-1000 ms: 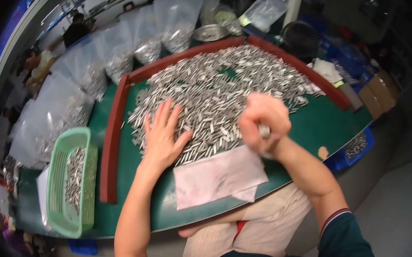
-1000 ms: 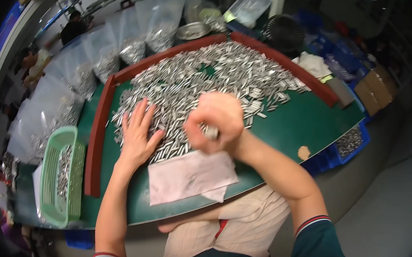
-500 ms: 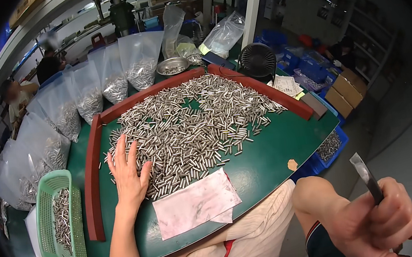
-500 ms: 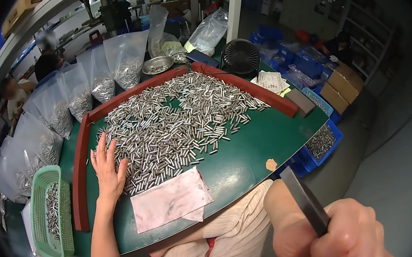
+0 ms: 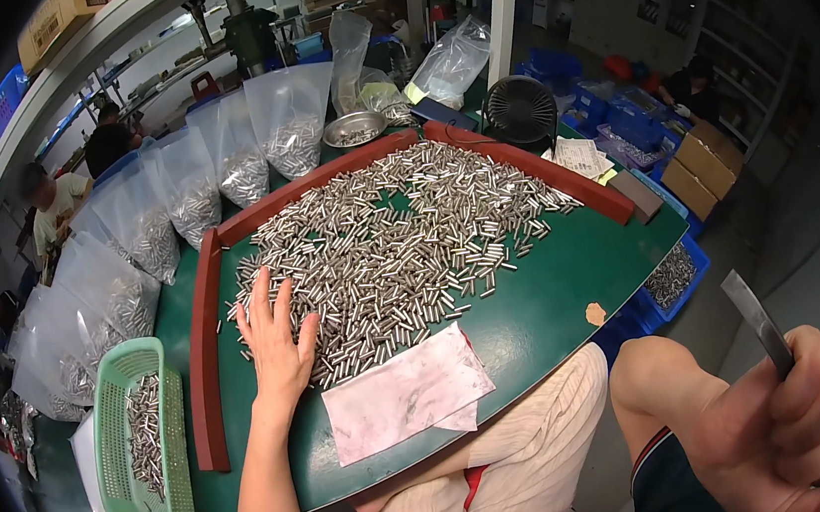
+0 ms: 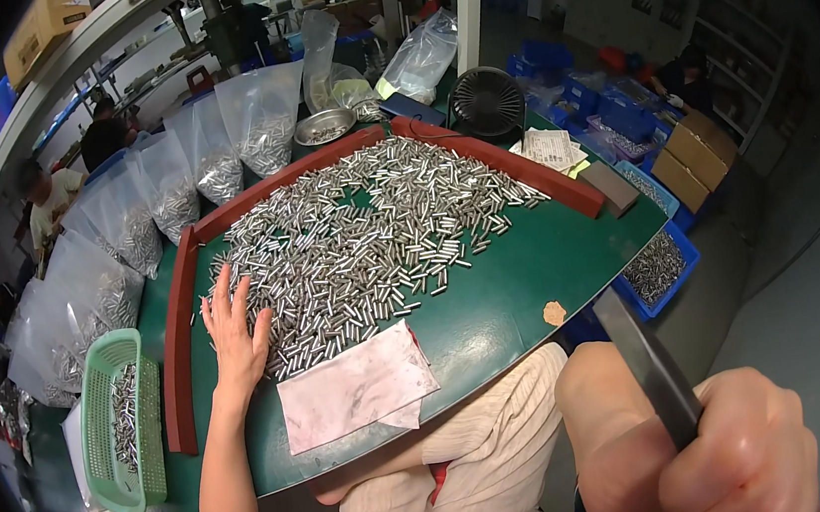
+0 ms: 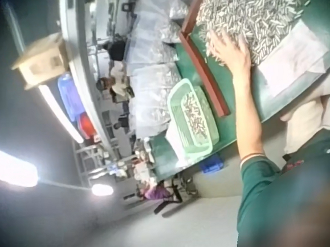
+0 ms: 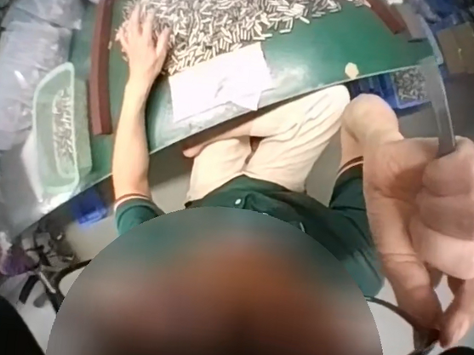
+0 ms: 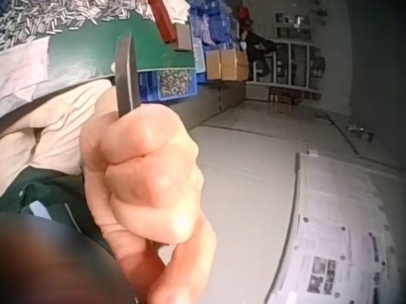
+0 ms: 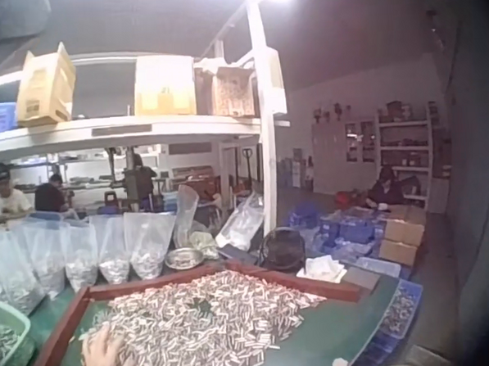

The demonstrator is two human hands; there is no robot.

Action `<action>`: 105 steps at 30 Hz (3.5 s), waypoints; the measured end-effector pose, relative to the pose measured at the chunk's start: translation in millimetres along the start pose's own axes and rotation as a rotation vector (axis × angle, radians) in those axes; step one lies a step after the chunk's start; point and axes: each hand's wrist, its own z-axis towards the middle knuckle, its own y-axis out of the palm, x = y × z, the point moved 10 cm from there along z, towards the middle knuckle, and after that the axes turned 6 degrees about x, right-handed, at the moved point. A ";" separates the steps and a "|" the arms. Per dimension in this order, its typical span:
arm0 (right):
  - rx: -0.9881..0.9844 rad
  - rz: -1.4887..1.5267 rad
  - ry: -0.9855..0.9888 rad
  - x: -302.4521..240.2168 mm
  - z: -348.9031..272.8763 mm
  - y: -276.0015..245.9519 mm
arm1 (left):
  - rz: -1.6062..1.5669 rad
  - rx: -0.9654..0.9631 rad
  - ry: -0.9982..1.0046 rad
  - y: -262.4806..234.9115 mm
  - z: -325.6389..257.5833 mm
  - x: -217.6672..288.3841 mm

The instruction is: Using a small blade to deburr or clean small metal pins at a workbench.

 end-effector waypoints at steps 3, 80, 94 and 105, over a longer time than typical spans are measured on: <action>0.000 -0.048 0.039 7.9 0.0 -1.6 | 0.009 0.005 0.001 0.5 3.0 -0.3; 0.503 0.490 1.423 253.7 -273.1 12.3 | -0.429 -0.275 -0.136 -2.4 -61.7 46.4; 0.502 0.464 1.452 255.1 -286.4 16.1 | -0.401 -0.286 -0.121 -1.1 -63.6 47.3; 0.689 0.527 1.389 270.5 -265.3 -22.9 | -1.288 -0.432 -0.877 24.5 -88.2 14.3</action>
